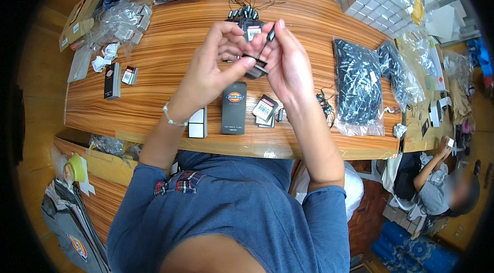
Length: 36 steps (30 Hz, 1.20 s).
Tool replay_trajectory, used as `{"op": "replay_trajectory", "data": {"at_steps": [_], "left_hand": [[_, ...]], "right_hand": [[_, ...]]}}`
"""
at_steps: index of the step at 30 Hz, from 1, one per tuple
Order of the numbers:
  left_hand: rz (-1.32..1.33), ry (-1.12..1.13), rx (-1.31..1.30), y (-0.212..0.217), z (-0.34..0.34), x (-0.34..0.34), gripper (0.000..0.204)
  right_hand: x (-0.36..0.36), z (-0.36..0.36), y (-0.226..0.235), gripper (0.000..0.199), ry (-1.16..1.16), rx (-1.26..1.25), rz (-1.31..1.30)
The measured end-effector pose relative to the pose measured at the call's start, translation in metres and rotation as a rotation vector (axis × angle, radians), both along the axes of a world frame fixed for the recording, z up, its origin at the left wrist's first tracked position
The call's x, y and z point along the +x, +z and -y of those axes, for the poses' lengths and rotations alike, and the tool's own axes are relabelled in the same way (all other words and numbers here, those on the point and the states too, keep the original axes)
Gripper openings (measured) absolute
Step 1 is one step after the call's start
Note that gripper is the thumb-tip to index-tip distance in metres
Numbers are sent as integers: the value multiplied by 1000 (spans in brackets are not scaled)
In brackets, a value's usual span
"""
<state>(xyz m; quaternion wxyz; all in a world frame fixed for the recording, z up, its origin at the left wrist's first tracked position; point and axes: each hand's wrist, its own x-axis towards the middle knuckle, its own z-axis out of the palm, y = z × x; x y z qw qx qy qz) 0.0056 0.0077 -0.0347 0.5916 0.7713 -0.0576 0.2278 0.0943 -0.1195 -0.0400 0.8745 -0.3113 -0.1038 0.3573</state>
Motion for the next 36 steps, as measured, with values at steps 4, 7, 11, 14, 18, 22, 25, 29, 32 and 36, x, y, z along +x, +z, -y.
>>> {"op": "replay_trajectory", "data": {"at_steps": [4, 7, 11, 14, 18, 22, 25, 29, 32, 36], "left_hand": [[-49, 19, -250, -12, -14, 14, 30], [-103, -78, -260, -17, -34, 24, 28], [-217, -177, -389, -22, -55, 32, 28], [-230, -159, -410, -30, -68, 37, 29], [-327, -70, -364, -60, -107, 60, 31], [-482, -92, -276, -83, -132, 88, 34], [-488, -87, -188, -99, -139, 108, 32], [-484, -9, -78, -104, -132, 120, 27], [-450, 30, 23, -104, -129, 119, 27], [-458, 60, 155, -105, -126, 120, 28]], "right_hand": [[27, -19, 6, 22, 62, 62, -37], [42, -40, 12, 20, -47, -39, -39], [67, -67, 1, 17, -45, -9, -30], [75, -85, -1, 17, -30, -11, -49], [96, -115, 4, 16, -93, -102, 52], [143, -140, -12, 14, -126, -264, 136], [166, -149, -18, 13, -166, -416, 194], [184, -156, -23, 13, -132, -558, 248], [190, -163, -29, 12, -100, -627, 265], [206, -174, -46, 16, -79, -731, 325]]}}
